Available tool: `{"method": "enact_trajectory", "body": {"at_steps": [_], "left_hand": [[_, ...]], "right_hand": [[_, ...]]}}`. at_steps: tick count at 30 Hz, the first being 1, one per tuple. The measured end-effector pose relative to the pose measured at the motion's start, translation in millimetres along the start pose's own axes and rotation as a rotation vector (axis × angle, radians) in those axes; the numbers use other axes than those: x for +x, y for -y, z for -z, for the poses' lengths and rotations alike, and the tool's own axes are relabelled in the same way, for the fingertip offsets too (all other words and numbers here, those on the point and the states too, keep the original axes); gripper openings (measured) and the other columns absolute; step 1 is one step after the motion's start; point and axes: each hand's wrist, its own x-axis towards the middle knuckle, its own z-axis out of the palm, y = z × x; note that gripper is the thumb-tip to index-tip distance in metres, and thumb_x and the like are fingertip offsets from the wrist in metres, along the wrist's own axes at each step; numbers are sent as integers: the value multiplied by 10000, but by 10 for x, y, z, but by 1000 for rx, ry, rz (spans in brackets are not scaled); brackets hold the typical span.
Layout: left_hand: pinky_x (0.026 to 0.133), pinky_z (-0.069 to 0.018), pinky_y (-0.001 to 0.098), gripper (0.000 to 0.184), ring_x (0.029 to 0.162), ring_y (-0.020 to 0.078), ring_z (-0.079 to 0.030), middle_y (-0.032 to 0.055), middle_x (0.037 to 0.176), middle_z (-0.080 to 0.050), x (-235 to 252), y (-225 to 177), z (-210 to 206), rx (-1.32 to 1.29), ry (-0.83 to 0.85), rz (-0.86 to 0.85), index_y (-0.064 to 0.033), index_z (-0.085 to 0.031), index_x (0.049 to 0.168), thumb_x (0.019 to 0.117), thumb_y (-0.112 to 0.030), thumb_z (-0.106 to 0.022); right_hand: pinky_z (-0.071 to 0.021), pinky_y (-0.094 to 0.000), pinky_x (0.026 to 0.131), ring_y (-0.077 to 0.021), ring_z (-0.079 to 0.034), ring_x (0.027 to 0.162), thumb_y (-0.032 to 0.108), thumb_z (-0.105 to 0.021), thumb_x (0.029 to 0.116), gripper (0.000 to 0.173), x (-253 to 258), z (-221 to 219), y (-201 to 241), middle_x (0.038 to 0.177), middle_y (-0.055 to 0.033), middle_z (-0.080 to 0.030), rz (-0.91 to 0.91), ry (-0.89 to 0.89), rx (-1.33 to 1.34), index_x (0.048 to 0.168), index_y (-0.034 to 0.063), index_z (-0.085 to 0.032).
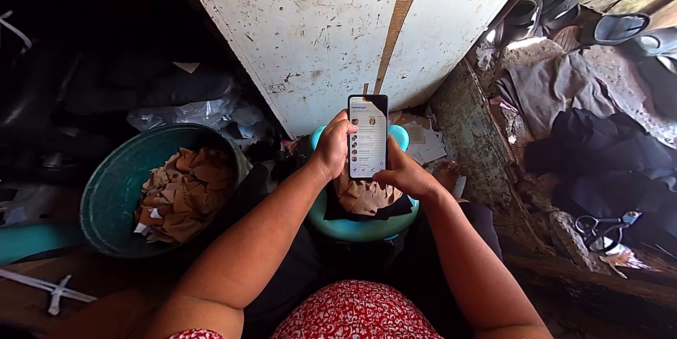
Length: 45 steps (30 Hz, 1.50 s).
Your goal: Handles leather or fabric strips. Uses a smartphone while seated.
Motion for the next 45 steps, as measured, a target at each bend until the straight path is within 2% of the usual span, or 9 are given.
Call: {"method": "enact_trajectory", "body": {"at_steps": [19,29,40,43,45], "left_hand": [[866,-576,394,411,1034,181,-681,101,1211,-664,-1,9,7,9,2,2,-89,-525,1337,994,-100,-298],[835,-586,387,409,1001,181,-694,106,1190,-677,0,19,12,0,0,11,-95,-523,1344,1003,-106,-297],[818,-581,377,370,985,174,-689,93,1164,-678,8,32,21,15,-5,11,-98,-538,1288,999,-107,-307],[823,-582,383,378,987,178,-691,97,1169,-679,4,33,18,10,-6,5,-95,-543,1293,998,-106,-307],[831,-581,385,378,991,177,-689,94,1169,-678,-5,34,10,15,-1,1,-96,-542,1298,1010,-117,-298]], "right_hand": [[-566,-279,590,-136,-674,676,-26,-637,797,722,-4,-4,3,988,-79,-698,-6,3,7,1431,111,-320],[-566,-286,588,-144,-674,674,-26,-640,796,728,4,1,-9,984,-85,-698,-15,2,-5,1434,116,-319],[-568,-286,587,-146,-676,684,-25,-644,798,713,13,10,-15,1003,-89,-694,-15,17,9,1422,110,-328],[-570,-291,586,-156,-679,679,11,-646,824,678,17,11,-33,991,-95,-697,-3,10,25,1421,103,-336],[-581,-301,596,-180,-698,705,57,-633,889,603,14,-10,-37,990,-109,-705,-4,-26,66,1423,93,-355]]}}
